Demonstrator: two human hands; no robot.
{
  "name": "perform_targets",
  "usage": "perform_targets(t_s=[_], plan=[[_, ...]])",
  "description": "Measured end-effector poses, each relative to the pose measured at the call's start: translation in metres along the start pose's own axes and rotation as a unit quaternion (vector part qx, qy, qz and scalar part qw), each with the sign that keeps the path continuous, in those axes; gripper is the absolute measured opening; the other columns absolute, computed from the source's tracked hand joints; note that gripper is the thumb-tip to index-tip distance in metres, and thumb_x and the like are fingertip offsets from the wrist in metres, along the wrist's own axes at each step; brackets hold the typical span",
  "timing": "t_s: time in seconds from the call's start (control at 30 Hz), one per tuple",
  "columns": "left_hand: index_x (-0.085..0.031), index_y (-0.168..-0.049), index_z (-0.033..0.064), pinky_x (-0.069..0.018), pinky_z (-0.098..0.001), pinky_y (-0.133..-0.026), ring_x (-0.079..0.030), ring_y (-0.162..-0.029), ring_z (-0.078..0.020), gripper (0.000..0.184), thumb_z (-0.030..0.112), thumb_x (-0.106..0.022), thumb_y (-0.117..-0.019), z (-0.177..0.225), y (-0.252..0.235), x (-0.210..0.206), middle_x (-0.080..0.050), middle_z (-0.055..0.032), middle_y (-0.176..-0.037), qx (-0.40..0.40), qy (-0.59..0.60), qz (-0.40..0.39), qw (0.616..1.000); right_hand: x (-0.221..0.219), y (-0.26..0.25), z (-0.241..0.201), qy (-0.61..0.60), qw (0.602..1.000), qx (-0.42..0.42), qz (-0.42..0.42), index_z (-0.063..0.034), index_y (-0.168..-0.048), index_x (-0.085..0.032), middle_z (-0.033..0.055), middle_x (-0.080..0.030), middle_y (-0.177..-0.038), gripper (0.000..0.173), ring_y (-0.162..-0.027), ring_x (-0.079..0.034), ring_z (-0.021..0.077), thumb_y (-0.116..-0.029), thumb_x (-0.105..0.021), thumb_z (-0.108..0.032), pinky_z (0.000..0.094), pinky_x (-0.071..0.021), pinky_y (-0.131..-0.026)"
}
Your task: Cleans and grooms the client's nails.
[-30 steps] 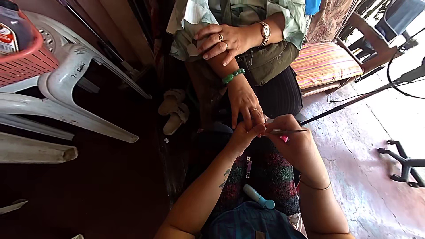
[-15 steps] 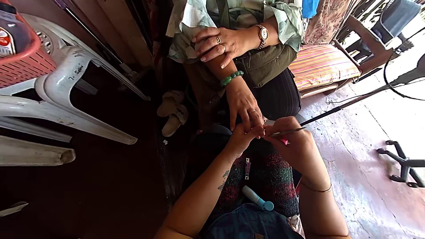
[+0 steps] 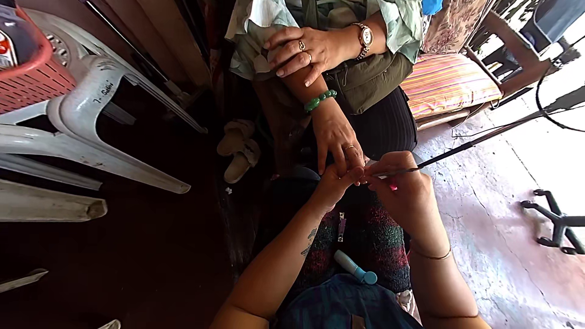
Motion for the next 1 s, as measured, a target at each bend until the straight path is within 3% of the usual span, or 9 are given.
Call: perform_targets(t_s=[0.33, 0.63, 0.73, 0.83, 0.93, 1.0], plan=[[-0.069, -0.088, 0.0143, -0.0543, -0.0204, -0.075, -0.063, -0.075, -0.0002, 0.014, 0.012, -0.062, -0.0991, -0.002, 0.0, -0.001, -0.068, 0.0083, -0.08, 0.01, -0.004, -0.001, 1.0, -0.007, 0.006, -0.007, 0.062, 0.998, -0.002, -0.018, -0.0034, -0.107, -0.061, 0.0067, -0.073, -0.09, 0.012, -0.079, -0.072, 0.0105, -0.0962, -0.065, -0.006, 0.0234, -0.06, -0.071], [-0.068, -0.088, 0.0162, -0.0546, -0.0202, -0.074, -0.063, -0.075, 0.0005, 0.014, 0.013, -0.061, -0.1001, 0.001, 0.001, -0.002, -0.067, 0.0093, -0.08, 0.003, 0.005, -0.009, 1.0, -0.005, 0.006, -0.014, 0.083, 0.996, 0.007, 0.009, -0.0033, -0.109, -0.058, 0.007, -0.073, -0.09, 0.011, -0.076, -0.071, 0.0097, -0.0988, -0.062, -0.005, 0.0222, -0.0597, -0.069], [-0.068, -0.087, 0.0164, -0.0528, -0.0191, -0.072, -0.061, -0.074, 0.0013, 0.015, 0.011, -0.061, -0.0997, 0.0, 0.001, -0.001, -0.065, 0.0099, -0.079, 0.008, -0.008, -0.006, 1.0, -0.011, 0.005, -0.019, 0.124, 0.992, 0.029, -0.006, -0.001, -0.106, -0.062, 0.0108, -0.069, -0.084, 0.008, -0.071, -0.068, 0.018, -0.0987, -0.061, -0.004, 0.0285, -0.0573, -0.065], [-0.07, -0.088, 0.0157, -0.0542, -0.0201, -0.074, -0.063, -0.075, 0.0005, 0.015, 0.013, -0.062, -0.0995, 0.001, 0.001, -0.002, -0.067, 0.0089, -0.08, 0.009, -0.004, -0.003, 1.0, -0.008, 0.004, -0.019, 0.111, 0.993, 0.028, -0.013, -0.0034, -0.109, -0.06, 0.0081, -0.071, -0.089, 0.01, -0.076, -0.071, 0.0138, -0.099, -0.061, -0.005, 0.0254, -0.0599, -0.069], [-0.069, -0.086, 0.0175, -0.052, -0.0187, -0.072, -0.061, -0.075, 0.0017, 0.014, 0.016, -0.062, -0.0988, 0.001, 0.001, 0.0, -0.067, 0.0102, -0.08, 0.005, -0.015, -0.002, 1.0, -0.014, 0.005, -0.026, 0.141, 0.988, 0.054, -0.014, -0.0006, -0.105, -0.062, 0.0127, -0.07, -0.087, 0.007, -0.076, -0.071, 0.0216, -0.1009, -0.059, -0.005, 0.0313, -0.0586, -0.068], [-0.069, -0.087, 0.0177, -0.0523, -0.0188, -0.072, -0.061, -0.075, 0.0019, 0.014, 0.016, -0.062, -0.0989, 0.001, 0.001, -0.001, -0.067, 0.0105, -0.081, 0.002, -0.013, -0.002, 1.0, -0.014, 0.005, -0.027, 0.142, 0.988, 0.057, -0.031, -0.0019, -0.107, -0.062, 0.012, -0.07, -0.088, 0.008, -0.077, -0.071, 0.0212, -0.1006, -0.059, -0.005, 0.0312, -0.0592, -0.069]])
Point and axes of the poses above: each hand's wrist, its own y-axis away from the middle knuckle, its own x-axis out of the back of the hand, z = x × y, the point moved 10 cm from there along -y, towards the middle knuckle
